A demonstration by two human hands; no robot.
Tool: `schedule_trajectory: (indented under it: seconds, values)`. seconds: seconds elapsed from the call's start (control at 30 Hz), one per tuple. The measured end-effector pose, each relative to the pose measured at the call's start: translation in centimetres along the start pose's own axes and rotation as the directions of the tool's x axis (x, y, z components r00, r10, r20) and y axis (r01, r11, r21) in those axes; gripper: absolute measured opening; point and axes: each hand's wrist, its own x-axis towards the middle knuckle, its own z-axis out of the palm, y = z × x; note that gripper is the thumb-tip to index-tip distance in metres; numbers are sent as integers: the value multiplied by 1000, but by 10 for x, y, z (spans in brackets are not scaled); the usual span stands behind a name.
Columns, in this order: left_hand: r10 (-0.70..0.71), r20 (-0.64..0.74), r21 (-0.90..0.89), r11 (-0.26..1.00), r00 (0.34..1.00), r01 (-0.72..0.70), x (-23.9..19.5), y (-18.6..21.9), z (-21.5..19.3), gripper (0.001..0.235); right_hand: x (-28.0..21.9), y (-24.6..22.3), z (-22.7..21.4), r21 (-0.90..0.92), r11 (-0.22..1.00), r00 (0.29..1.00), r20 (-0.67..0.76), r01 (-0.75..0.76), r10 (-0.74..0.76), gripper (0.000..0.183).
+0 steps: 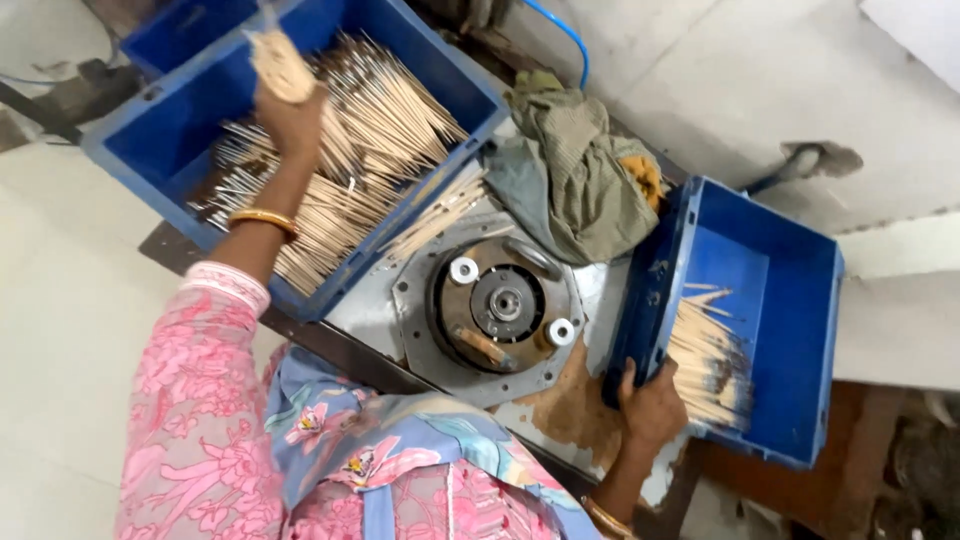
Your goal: Feeding bundles of thin sticks into a rotating manufacturing machine for processing.
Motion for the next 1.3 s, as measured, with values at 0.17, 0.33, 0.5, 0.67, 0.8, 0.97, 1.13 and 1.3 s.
schedule_trajectory:
  seconds: [0.17, 0.33, 0.5, 0.67, 0.8, 0.97, 1.13, 1.3]
  values:
    - [-620, -34, -588, 647, 784, 486, 36, 31, -34, 47, 4, -14, -25, 10, 1000, 1000, -2, -14, 14, 58]
    - [-391, 655, -602, 249, 647, 759, 18, 142, -81, 26, 23, -54, -92, 408, 885, 961, -241, 224, -132, 55]
    - [-476, 779, -172, 463, 408, 869, -115, 283, -81, 49, 47, -159, -163, 798, 481, 910, -192, 362, -366, 39]
    - [-293, 946, 231, 300, -141, 926, -262, 245, -89, 55, 67, -236, -155, 854, 310, 828, -217, 417, -518, 35]
    - [-289, 933, 261, 136, -214, 956, -288, 238, -94, 52, 59, -248, -123, 882, 101, 445, -131, 461, -886, 28]
    - [-283, 942, 244, 201, -182, 949, -299, 249, -91, 56, 46, -249, -143, 870, 291, 709, -91, 399, -700, 27]
    - [-200, 965, 224, 291, -170, 930, -290, 260, -92, 68, 36, -235, -133, 936, 185, 411, 49, 299, -910, 17]
    - [-122, 983, -22, 658, 136, 752, -277, 245, -95, 72, 20, -232, -139, 959, 195, 773, -37, 205, -633, 24]
